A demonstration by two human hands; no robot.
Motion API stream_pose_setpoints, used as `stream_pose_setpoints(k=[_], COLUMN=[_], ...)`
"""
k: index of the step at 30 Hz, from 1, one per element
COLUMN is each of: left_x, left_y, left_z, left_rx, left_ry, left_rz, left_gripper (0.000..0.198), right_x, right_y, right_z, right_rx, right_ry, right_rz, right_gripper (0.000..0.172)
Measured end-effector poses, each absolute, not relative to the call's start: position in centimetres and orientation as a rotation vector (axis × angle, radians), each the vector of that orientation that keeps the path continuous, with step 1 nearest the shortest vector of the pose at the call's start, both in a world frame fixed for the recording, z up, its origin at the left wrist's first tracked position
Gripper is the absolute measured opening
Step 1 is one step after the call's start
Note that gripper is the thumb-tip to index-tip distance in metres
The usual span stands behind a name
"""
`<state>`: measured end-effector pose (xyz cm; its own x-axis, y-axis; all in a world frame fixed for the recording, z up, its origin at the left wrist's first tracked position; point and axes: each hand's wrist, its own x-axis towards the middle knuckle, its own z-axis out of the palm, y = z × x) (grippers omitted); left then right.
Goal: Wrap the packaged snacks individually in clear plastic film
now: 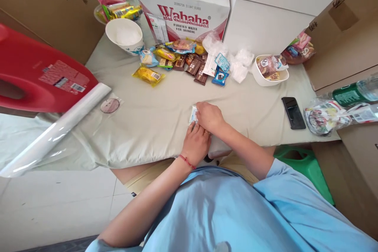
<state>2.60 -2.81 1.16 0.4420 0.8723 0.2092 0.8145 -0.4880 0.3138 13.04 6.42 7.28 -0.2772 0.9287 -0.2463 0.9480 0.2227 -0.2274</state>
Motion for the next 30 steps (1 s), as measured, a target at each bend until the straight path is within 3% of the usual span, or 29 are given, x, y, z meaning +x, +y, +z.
stream_pose_setpoints(k=[8,12,17,20,24,26,30], left_x=[-4.2,-6.8,-7.9,-7.8,-7.2,-7.0,-7.0], left_y=[-5.5,-5.2,-3.2,-2.3,-2.2,-2.4,-2.8], left_z=[1.9,0.5,-0.1,-0.5,-1.1,-1.2,-1.1], left_rx=[2.432,2.383,2.365,2.414,2.399,2.391,2.39], left_ry=[1.475,1.615,1.751,1.708,1.744,1.775,1.796], left_rz=[0.845,1.024,1.1,1.06,1.006,1.005,0.991], left_gripper=[0.023,0.016,0.012,0.011,0.014,0.014,0.015], right_x=[11.8,11.2,12.5,13.9,13.9,13.1,12.1], right_y=[2.9,2.2,1.7,1.2,1.1,1.3,1.5], right_z=[6.6,5.9,5.7,5.7,5.5,5.4,5.6], right_rx=[1.717,1.744,1.819,1.823,1.812,1.819,1.832], right_ry=[2.621,2.639,2.571,2.563,2.599,2.592,2.583], right_rz=[-0.303,-0.25,-0.237,-0.25,-0.265,-0.265,-0.234], right_gripper=[0.059,0.054,0.02,0.023,0.064,0.062,0.04])
